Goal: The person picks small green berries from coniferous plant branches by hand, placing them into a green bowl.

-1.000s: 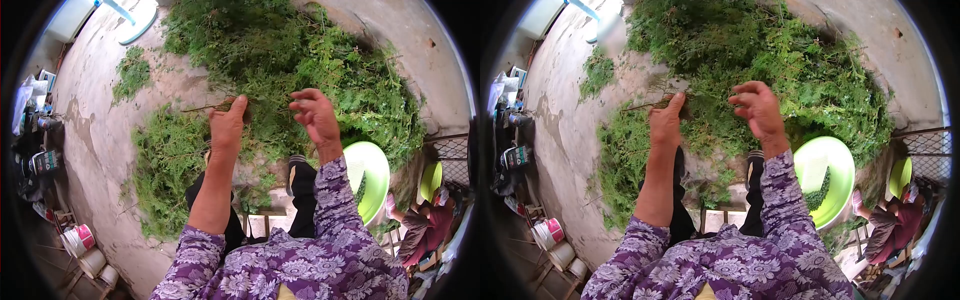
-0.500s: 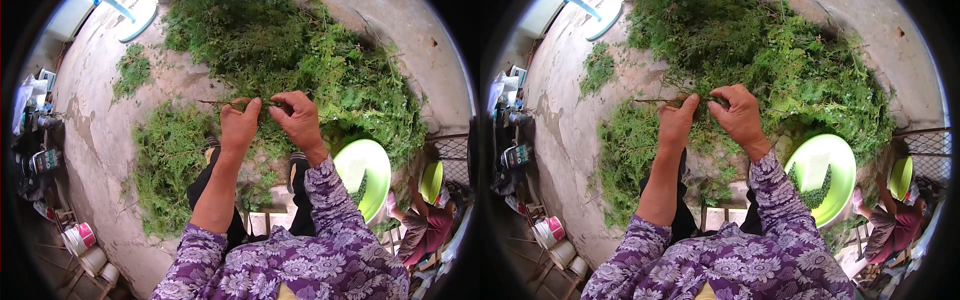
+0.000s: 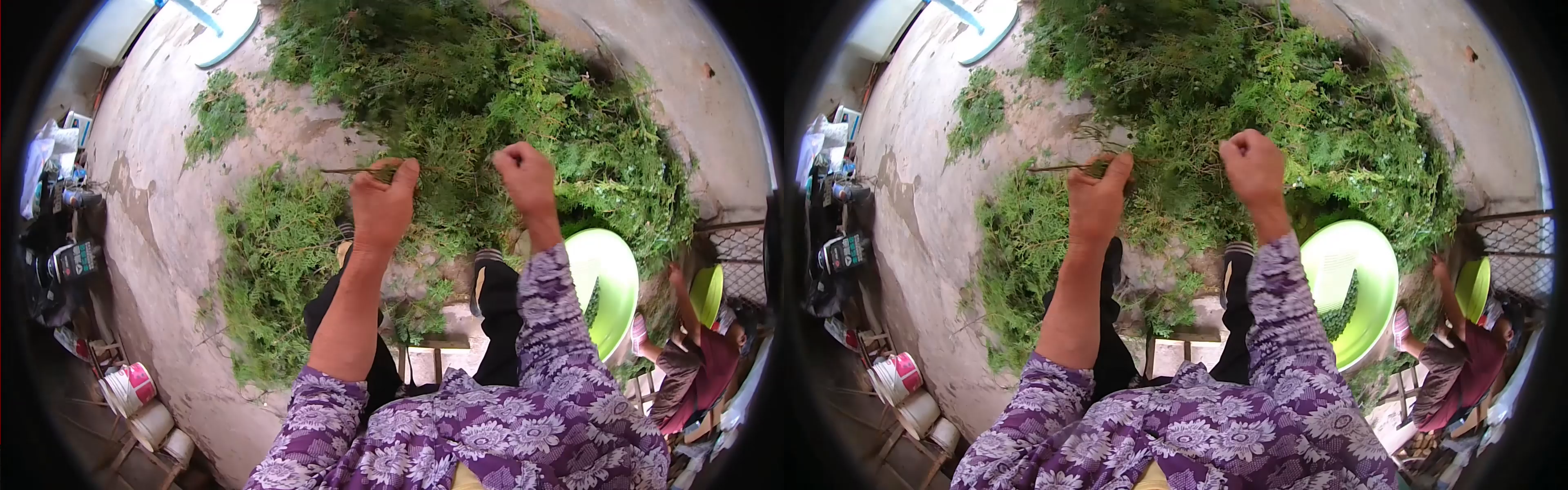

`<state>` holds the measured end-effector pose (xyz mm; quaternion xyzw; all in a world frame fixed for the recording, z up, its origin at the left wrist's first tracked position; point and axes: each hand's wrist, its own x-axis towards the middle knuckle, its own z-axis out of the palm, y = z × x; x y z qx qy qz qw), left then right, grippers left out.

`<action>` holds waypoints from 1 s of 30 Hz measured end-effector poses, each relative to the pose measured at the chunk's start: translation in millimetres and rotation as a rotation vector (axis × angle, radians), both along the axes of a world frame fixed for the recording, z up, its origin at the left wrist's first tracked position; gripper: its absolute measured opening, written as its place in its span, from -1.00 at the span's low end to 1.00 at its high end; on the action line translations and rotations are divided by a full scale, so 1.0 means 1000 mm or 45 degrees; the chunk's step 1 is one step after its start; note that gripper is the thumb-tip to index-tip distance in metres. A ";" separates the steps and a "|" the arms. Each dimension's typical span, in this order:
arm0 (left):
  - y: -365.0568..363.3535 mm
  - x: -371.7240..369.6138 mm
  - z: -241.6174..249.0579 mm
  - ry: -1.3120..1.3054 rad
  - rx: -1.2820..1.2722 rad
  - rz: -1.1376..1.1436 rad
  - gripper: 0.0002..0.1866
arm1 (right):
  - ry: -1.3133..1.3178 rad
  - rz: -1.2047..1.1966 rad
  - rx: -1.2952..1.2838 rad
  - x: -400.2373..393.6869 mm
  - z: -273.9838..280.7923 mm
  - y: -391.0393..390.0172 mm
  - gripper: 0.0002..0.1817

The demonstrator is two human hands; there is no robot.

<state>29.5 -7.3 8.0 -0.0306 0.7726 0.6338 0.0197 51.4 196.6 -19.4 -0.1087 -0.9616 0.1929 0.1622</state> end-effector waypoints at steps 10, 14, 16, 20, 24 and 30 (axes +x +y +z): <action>-0.117 -0.037 -0.004 -0.184 1.718 0.746 -0.35 | -0.183 -0.011 -1.880 0.004 0.022 -0.012 -0.88; -0.118 -0.039 -0.003 -0.246 1.707 0.654 -0.34 | -0.098 -0.020 -1.998 0.000 0.020 -0.007 -0.84; -0.118 -0.042 -0.012 -0.306 1.721 0.493 -0.38 | -0.105 -0.061 -1.952 0.004 0.018 -0.003 -0.83; -0.106 -0.038 0.001 -0.348 1.718 0.542 -0.40 | -0.074 -0.296 -1.844 0.030 0.011 0.032 -0.81; -0.114 -0.037 0.002 -0.342 1.744 0.542 -0.42 | -0.101 -0.494 -1.537 0.095 -0.022 0.111 -0.81; -0.125 -0.036 -0.001 -0.354 1.783 0.502 -0.46 | -0.480 -1.176 -0.586 0.238 -0.074 0.169 -0.55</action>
